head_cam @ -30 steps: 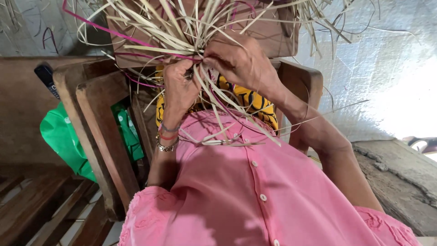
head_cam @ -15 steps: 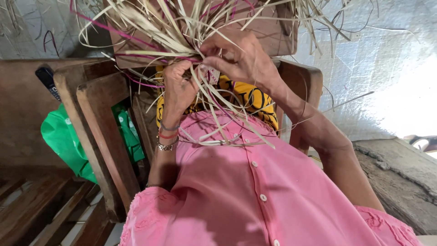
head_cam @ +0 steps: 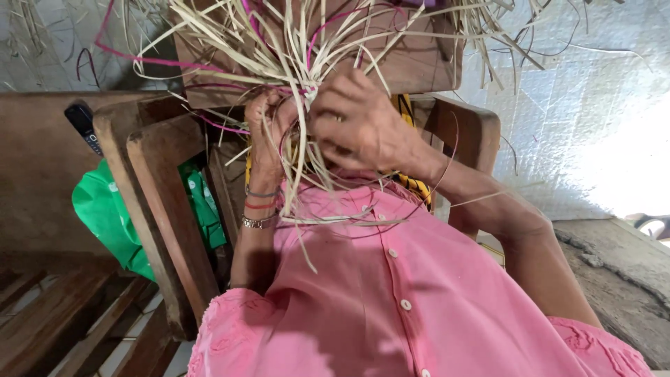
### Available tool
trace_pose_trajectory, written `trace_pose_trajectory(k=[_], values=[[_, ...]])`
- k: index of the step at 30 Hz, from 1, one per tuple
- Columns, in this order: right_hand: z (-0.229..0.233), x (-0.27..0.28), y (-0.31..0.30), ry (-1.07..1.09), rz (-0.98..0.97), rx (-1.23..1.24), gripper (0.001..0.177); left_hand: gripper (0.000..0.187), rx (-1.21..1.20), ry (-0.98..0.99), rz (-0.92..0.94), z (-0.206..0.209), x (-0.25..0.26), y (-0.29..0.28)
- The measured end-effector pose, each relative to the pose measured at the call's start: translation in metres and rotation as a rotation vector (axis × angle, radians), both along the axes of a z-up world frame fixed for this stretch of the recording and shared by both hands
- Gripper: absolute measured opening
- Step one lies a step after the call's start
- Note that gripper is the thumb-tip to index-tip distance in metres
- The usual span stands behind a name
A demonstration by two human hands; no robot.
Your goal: Weaving dried plant fibers together to create a small object
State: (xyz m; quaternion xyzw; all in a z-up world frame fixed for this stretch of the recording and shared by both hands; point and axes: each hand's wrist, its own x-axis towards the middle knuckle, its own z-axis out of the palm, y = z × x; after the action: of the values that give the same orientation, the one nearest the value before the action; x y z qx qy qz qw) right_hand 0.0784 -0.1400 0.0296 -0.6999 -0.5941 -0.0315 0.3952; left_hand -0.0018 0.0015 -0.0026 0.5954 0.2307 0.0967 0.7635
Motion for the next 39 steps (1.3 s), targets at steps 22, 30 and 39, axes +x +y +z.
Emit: trace_pose_trajectory(k=[22,30,39], values=[[-0.016,-0.023,0.007,-0.026,0.037,0.079,0.015,0.021,0.388,-0.010,-0.094,-0.014,-0.006,0.024],[0.002,-0.016,0.006,-0.029,-0.060,-0.055,0.006,0.016,0.385,-0.067,-0.122,0.005,0.003,0.016],[0.001,0.000,0.006,0.305,-0.109,0.022,0.008,0.012,0.358,-0.132,-0.132,-0.026,-0.006,0.006]])
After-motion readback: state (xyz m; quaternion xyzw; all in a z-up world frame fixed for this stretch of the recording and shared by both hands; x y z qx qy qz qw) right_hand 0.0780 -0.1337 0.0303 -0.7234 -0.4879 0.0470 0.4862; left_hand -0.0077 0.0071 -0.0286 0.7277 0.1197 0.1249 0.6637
